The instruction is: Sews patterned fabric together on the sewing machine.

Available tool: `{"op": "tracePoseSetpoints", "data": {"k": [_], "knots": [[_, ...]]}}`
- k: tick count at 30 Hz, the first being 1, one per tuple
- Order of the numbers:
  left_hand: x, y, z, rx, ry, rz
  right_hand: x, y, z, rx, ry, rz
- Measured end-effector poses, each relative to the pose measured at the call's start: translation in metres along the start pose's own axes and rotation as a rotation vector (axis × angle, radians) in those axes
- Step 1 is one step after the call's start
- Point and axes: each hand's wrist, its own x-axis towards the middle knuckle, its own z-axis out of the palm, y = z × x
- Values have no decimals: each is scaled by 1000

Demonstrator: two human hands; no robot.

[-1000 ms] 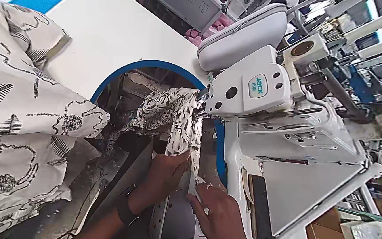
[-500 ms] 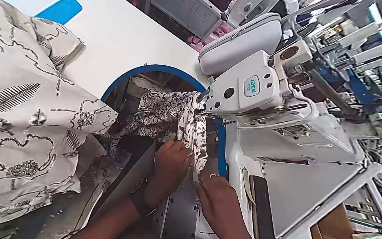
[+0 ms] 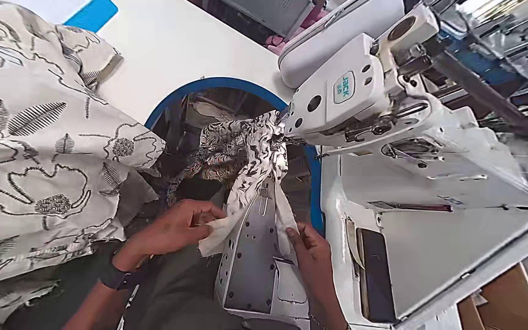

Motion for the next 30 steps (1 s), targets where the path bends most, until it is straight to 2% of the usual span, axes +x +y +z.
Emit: {"op": "tracePoseSetpoints", "data": {"k": [2,3,6,8,11,13,16,19,23,26,28,30], "knots": [[18,11,13,-3,-9,-9,1,0,3,-131,-24,-70],[29,15,28,65,81,0,1,2,6,-223,-31,-108],[50,16,85,514,598,181,1,5,9,-385,-25,-184],[52,17,101,726,771,258,-3,2,8,-409,16,-213],[45,35,100,841,757,275,-13,-32,3,-414,79,-328],[41,43,101,795,673,256,-20,-66,5,-497,43,-409],[47,43,102,714,625,226,-20,-70,20,-614,-2,-481],[58,47,99,690,621,139,-15,-66,10,-473,-10,-342],[47,44,72,758,674,63,-10,-66,-27,-280,109,-207],[31,39,30,570,526,-109,-18,-59,-34,-174,109,-90],[33,32,28,449,486,-106,-23,-53,-28,-91,85,-9],[48,30,44,375,469,-84,-25,-49,-22,-47,59,7]]}}
